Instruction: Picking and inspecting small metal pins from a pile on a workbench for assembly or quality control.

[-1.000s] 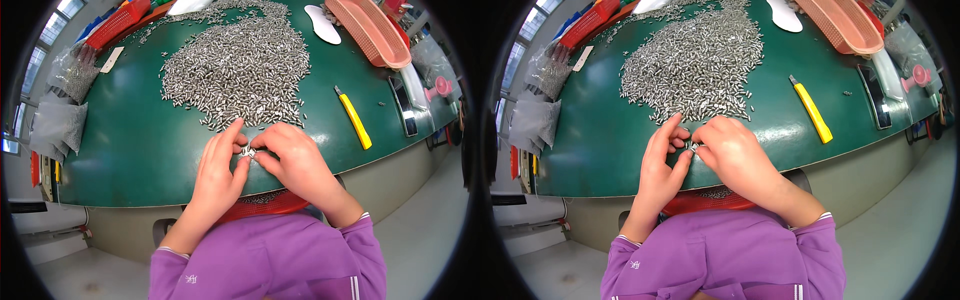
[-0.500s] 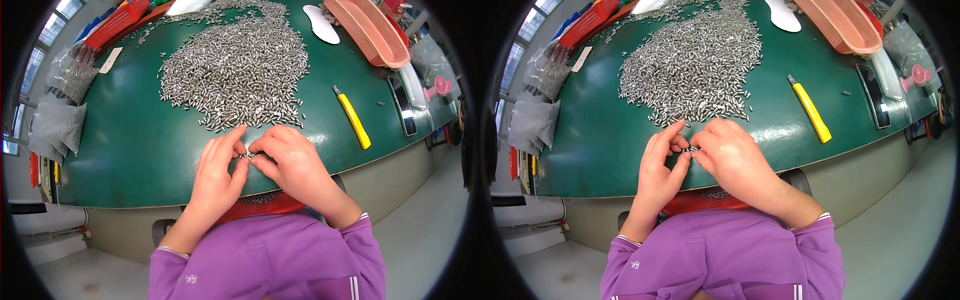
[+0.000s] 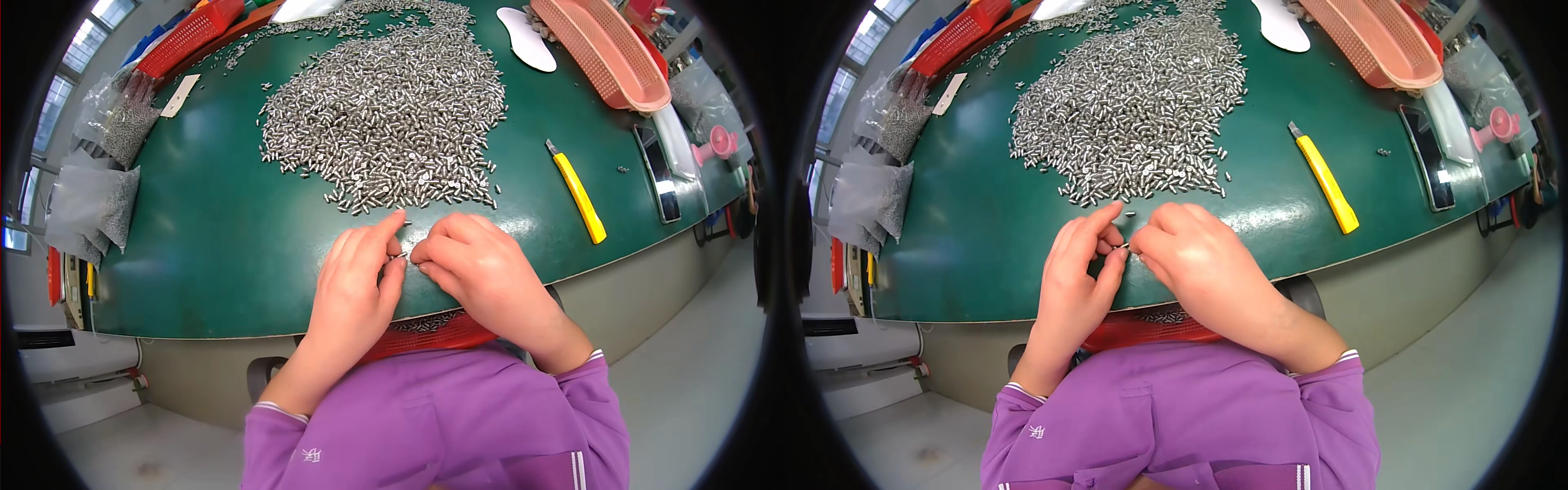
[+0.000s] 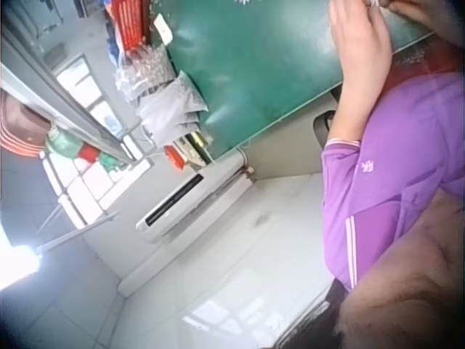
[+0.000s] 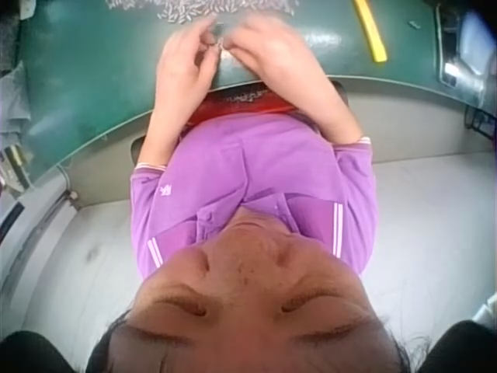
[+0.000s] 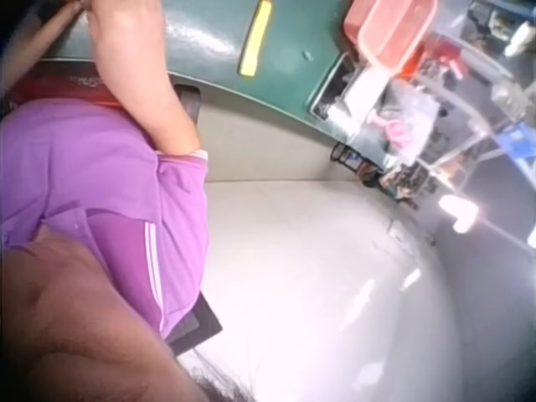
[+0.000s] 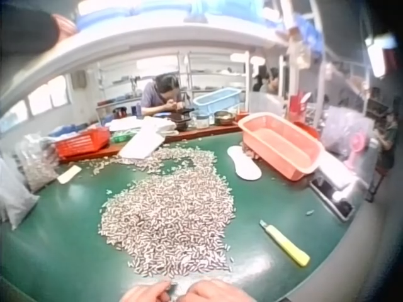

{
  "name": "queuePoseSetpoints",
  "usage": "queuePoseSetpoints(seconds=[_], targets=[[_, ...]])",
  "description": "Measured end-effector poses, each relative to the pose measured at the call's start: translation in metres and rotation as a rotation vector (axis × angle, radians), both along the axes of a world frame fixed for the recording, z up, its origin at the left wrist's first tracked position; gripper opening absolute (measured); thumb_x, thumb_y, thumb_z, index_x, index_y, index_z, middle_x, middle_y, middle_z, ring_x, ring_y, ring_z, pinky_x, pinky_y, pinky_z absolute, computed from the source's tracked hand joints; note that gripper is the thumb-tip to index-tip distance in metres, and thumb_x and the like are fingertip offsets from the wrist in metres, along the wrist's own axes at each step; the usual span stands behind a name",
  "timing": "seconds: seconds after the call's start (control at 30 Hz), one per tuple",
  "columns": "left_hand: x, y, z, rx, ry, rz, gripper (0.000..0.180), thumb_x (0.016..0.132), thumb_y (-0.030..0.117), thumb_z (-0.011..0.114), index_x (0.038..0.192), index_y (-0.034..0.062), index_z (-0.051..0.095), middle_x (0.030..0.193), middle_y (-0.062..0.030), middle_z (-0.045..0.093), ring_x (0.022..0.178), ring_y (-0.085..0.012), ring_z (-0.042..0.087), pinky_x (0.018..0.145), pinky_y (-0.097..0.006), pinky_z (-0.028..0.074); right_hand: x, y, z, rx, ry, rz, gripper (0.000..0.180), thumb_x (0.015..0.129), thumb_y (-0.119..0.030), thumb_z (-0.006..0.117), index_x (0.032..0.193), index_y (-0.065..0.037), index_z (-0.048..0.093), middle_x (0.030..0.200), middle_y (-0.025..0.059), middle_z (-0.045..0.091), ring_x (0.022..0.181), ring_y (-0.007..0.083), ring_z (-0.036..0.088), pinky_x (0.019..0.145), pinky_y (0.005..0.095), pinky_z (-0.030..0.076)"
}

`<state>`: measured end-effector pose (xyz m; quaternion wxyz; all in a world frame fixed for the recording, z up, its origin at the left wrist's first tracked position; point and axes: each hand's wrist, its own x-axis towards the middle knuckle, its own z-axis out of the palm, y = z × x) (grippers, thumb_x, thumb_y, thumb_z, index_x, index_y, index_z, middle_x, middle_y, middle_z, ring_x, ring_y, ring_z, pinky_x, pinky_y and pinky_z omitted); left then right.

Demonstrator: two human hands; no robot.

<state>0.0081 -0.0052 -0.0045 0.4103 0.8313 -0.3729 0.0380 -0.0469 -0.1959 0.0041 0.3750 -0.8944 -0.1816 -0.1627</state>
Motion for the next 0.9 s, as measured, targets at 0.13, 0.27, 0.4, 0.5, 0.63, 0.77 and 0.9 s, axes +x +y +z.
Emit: queuePoseSetpoints(seconds=[0.13,0.27,0.4,0.5,0.63,0.77,0.9], targets=[[-0.0034,0.001,0.0013,0.013,0.036,0.053,0.056,0.083,-0.012,0.07,0.136,0.0018,0.059,0.093,-0.0074,0.063,0.087,-0.0215,0.06,0.078,-0.033,0.052,0.001,0.0,0.002,0.002,0.005,0.016,0.014,0.084,-0.002,0.069,0.097,-0.004,0.064,0.092,0.0111,0.058,0.087,0.0327,0.059,0.077,0.0432,0.05],[-0.0046,0.0028,0.0039,-0.009,0.057,0.006,0.057,0.083,-0.012,0.069,0.137,0.0022,0.058,0.096,-0.0075,0.063,0.089,-0.0216,0.06,0.079,-0.033,0.052,0.0019,0.0016,0.0034,-0.017,0.045,-0.022,0.017,0.082,-0.001,0.074,0.098,-0.005,0.071,0.096,0.0089,0.066,0.095,0.0294,0.066,0.082,0.0409,0.054],[-0.0044,0.0043,0.0067,0.005,0.074,-0.011,0.057,0.084,-0.012,0.068,0.138,0.0025,0.058,0.098,-0.0077,0.064,0.09,-0.0219,0.061,0.08,-0.034,0.052,0.0018,0.0014,0.0026,0.017,0.04,-0.04,0.018,0.083,-0.002,0.074,0.1,-0.005,0.07,0.095,0.0094,0.067,0.093,0.0304,0.067,0.082,0.0418,0.054],[-0.0025,0.006,0.0058,0.004,0.054,-0.009,0.056,0.085,-0.012,0.066,0.138,0.0026,0.058,0.097,-0.0081,0.064,0.09,-0.0226,0.061,0.08,-0.034,0.052,0.0018,0.0015,0.0032,0.005,0.047,-0.05,0.018,0.082,-0.002,0.074,0.1,-0.005,0.07,0.095,0.0094,0.067,0.092,0.0304,0.067,0.082,0.0419,0.054],[0.0004,0.0058,0.0059,0.042,0.002,0.036,0.054,0.085,-0.014,0.064,0.137,0.0023,0.059,0.096,-0.0086,0.065,0.088,-0.0233,0.062,0.08,-0.035,0.053,0.0026,0.0033,0.0033,-0.014,0.058,-0.056,0.019,0.082,-0.002,0.074,0.1,-0.006,0.07,0.095,0.0094,0.067,0.092,0.0304,0.067,0.082,0.0422,0.054],[0.003,0.0048,0.0046,0.055,-0.023,0.009,0.055,0.086,-0.014,0.064,0.138,0.0021,0.058,0.097,-0.0088,0.065,0.09,-0.0232,0.063,0.081,-0.035,0.053,0.003,0.005,0.0052,0.008,0.062,-0.073,0.02,0.082,-0.002,0.074,0.101,-0.006,0.07,0.094,0.0094,0.066,0.09,0.0307,0.066,0.081,0.0424,0.053],[-0.0018,0.0037,0.0058,0.02,0.028,0.027,0.058,0.085,-0.013,0.066,0.14,0.0022,0.056,0.098,-0.0088,0.065,0.092,-0.0231,0.063,0.082,-0.035,0.053,0.0049,0.0058,0.0048,-0.01,0.06,-0.057,0.022,0.082,-0.002,0.074,0.103,-0.007,0.07,0.093,0.0093,0.065,0.09,0.0304,0.065,0.082,0.0424,0.053]])
